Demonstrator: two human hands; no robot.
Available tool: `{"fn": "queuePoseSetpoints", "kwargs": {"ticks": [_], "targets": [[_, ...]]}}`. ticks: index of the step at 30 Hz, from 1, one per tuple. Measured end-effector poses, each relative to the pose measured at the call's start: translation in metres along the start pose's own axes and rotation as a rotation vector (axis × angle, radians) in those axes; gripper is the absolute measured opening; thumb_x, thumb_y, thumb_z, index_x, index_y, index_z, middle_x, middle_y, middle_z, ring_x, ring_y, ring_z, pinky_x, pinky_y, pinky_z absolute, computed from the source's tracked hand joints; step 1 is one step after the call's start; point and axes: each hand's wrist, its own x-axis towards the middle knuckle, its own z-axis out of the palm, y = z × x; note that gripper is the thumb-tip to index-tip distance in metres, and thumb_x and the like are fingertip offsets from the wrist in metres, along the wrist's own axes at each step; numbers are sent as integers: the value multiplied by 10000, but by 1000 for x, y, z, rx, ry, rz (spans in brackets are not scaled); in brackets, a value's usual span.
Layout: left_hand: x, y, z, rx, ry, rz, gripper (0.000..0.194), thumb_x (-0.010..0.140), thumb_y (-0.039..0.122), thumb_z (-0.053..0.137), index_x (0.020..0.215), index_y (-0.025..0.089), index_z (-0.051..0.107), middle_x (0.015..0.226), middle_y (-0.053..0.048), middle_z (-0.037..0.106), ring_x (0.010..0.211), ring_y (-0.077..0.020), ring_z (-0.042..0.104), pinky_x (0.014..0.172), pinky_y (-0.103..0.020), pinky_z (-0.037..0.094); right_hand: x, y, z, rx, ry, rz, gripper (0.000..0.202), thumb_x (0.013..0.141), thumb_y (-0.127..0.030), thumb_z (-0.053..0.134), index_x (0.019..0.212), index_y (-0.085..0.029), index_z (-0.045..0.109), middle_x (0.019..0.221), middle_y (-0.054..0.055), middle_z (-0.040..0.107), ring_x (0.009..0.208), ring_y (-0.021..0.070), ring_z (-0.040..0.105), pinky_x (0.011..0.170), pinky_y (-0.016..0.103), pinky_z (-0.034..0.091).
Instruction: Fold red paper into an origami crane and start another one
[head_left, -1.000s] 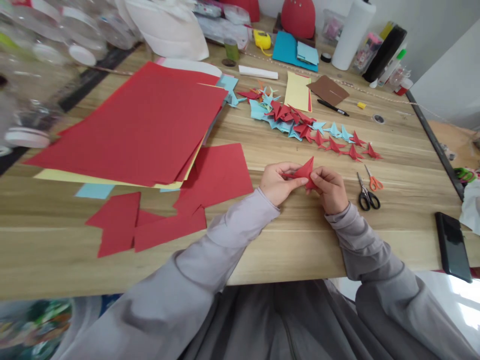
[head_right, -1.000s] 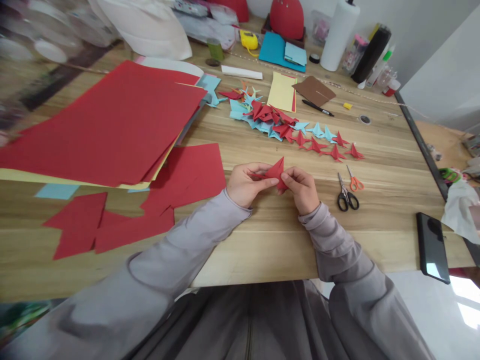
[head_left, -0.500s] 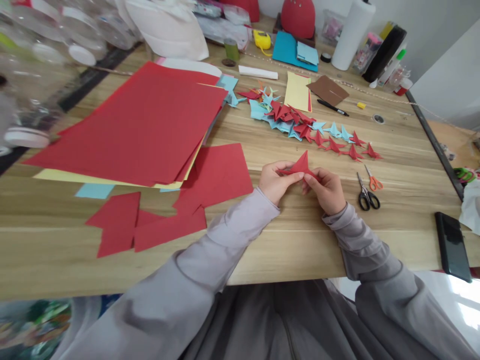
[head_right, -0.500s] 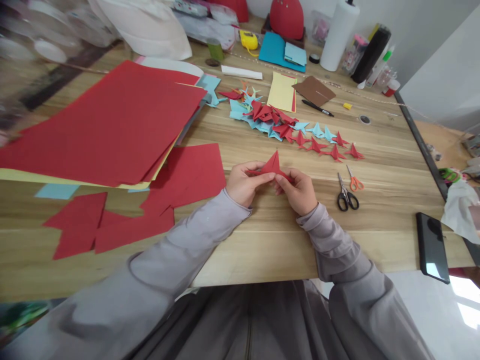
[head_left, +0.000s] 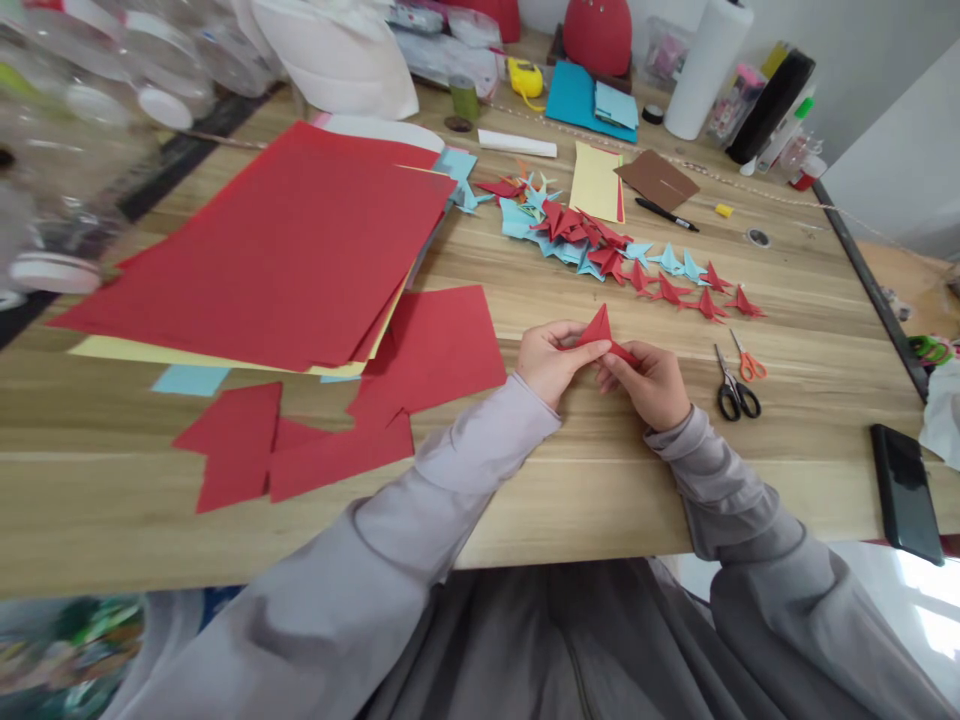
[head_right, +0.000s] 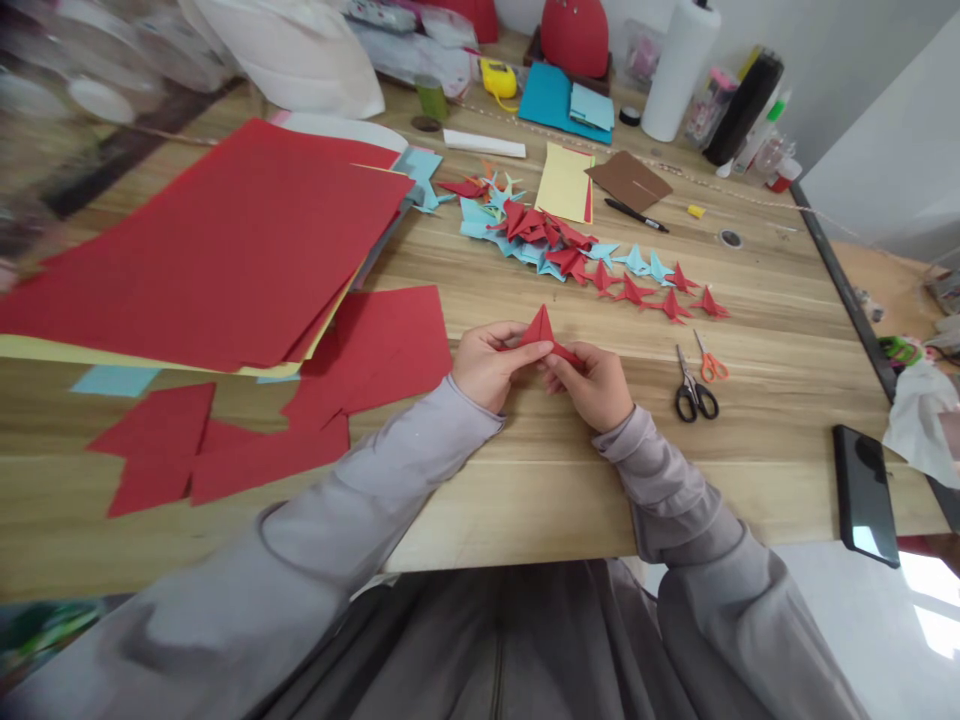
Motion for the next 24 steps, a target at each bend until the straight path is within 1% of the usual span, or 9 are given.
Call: {"fn": "queuePoseSetpoints", "kwargs": {"ticks": [4,7,9,12,15,21,24], "targets": [[-2,2,1,27,-22,-22,323,440,301,880,652,138,699,589,-12,662,509,-106,568,574,-277,489,0,3,1,-52,6,-18,437,718,-604,664,709,-172,592,573,-7,623,472,101,569,493,250,506],[-1,2,1,31,-13,-30,318,428,307,884,615,136,690,565,-12,650,489,-101,556,553,-272,487,0,3,2,-84,2,-31,456,712,-632,650,721,-183,571,560,-18,600,463,98,551,475,244,485],[-1,2,1,11,0,-61,326,417,309,887,608,135,688,558,-13,648,478,-98,553,531,-264,481,-1,2,2,-89,-1,-35,465,708,-645,643,720,-189,554,549,-26,581,452,95,536,456,238,466],[0,1,0,-11,25,-112,344,396,309,894,607,132,687,567,-19,655,479,-100,562,510,-255,474,-2,1,3,-82,-15,-13,475,698,-657,644,704,-196,531,520,-42,548,432,89,512,429,228,432],[0,1,0,-23,38,-118,353,390,310,895,611,131,687,578,-23,663,486,-98,566,504,-248,473,-1,1,2,-54,-18,22,466,689,-638,667,697,-191,537,504,-44,545,423,93,507,424,231,425],[1,1,0,-59,50,-94,376,390,315,893,637,124,685,589,-16,669,500,-102,586,480,-227,472,3,3,-2,17,114,-32,416,712,-581,687,679,-177,595,540,-16,616,457,102,559,469,243,486],[2,1,0,-73,38,-81,386,384,289,895,661,120,686,616,-17,684,526,-112,607,513,-239,495,3,4,-3,55,129,-13,417,700,-581,698,669,-174,614,545,-8,637,459,110,574,473,250,505]]}}
